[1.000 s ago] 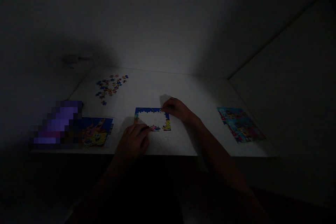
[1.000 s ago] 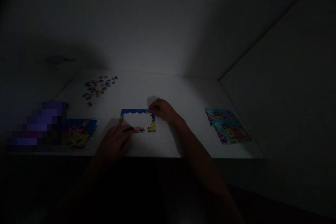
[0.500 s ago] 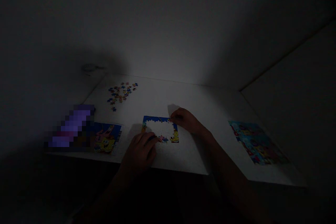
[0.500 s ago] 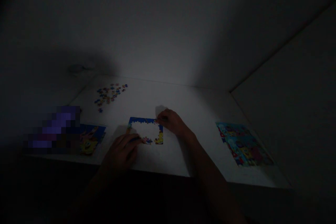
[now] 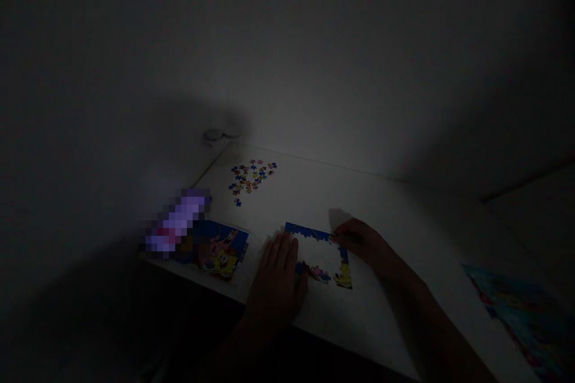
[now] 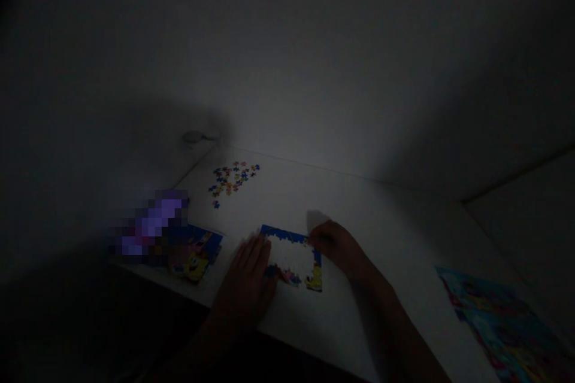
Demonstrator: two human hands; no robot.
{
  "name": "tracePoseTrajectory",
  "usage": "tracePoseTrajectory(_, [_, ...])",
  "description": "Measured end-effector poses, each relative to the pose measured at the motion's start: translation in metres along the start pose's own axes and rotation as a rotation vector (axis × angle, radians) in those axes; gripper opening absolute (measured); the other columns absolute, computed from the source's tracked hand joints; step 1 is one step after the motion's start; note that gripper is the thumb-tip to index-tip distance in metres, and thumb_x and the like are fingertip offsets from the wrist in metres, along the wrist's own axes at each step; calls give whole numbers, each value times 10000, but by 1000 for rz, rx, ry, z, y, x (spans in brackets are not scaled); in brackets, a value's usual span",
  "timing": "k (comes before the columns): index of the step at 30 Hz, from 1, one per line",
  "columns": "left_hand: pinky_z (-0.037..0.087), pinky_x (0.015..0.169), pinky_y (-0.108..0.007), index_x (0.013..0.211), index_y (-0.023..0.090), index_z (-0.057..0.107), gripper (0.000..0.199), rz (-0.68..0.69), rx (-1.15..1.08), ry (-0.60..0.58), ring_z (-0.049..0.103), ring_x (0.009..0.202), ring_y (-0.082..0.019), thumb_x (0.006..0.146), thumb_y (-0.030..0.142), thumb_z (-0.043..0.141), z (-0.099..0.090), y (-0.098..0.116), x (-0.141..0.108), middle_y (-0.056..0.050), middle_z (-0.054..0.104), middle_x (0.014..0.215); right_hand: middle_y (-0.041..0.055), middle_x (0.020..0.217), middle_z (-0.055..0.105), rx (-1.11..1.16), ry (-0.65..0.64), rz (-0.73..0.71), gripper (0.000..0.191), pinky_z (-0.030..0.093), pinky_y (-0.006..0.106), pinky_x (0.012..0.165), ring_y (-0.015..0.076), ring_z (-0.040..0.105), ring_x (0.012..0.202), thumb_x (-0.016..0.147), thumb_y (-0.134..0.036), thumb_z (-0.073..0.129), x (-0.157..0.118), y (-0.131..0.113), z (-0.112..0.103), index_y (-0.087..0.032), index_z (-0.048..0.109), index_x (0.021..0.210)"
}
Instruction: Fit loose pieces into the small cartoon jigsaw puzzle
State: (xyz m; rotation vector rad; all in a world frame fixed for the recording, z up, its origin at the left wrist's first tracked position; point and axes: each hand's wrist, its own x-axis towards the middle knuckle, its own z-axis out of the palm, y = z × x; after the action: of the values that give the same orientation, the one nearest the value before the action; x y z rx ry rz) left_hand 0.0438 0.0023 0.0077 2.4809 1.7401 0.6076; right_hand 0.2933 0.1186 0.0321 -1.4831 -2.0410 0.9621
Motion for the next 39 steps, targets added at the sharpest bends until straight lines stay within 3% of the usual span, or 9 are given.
tracePoseTrajectory(8, [347,1156,-482,1516,81,311,639,-34,-4,52,210,1487,-316,998,447,386,0,3,1,-180,224,1603,98,874,684,32,1,42,385,546,393,711,275,661,824,766,-592,664,1,-2,0,-213,717,805])
tracePoseTrajectory(17, [341,1150,-522,1496,37,339,682,-46,-23,114,315,1447,-324,974,473,394,10,3,1,-207,369,1537,88,876,720,79,160,67,503,550,408,759,284,679,837,685,-713,662,-1,-10,5,-228,705,812])
tracePoseTrajectory(24, [341,1148,-524,1483,14,350,698,-66,-32,142,303,1450,-334,959,469,423,12,4,1,-224,364,1533,89,903,735,73,194,144,431,550,430,801,303,689,884,662,-619,699,17,-1,9,-224,694,832])
tracePoseTrajectory(30, [320,1150,-559,1506,22,307,728,-73,-58,140,310,1443,-354,956,484,418,18,4,2,-229,347,1541,90,931,704,12,238,33,377,530,427,835,283,666,903,742,-572,651,47,-7,19,-215,690,859])
tracePoseTrajectory(34, [352,1141,-538,1508,20,301,720,-74,-72,113,300,1449,-348,960,472,416,17,4,2,-225,346,1544,79,936,690,-53,150,-84,352,520,428,847,273,646,914,788,-553,626,78,-21,32,-218,701,868])
tracePoseTrajectory(39, [376,1136,-512,1501,8,310,703,-77,-64,87,303,1449,-345,974,464,399,15,4,1,-227,331,1550,77,950,679,-83,31,-298,229,483,424,906,251,626,949,816,-395,638,119,-46,62,-200,694,922])
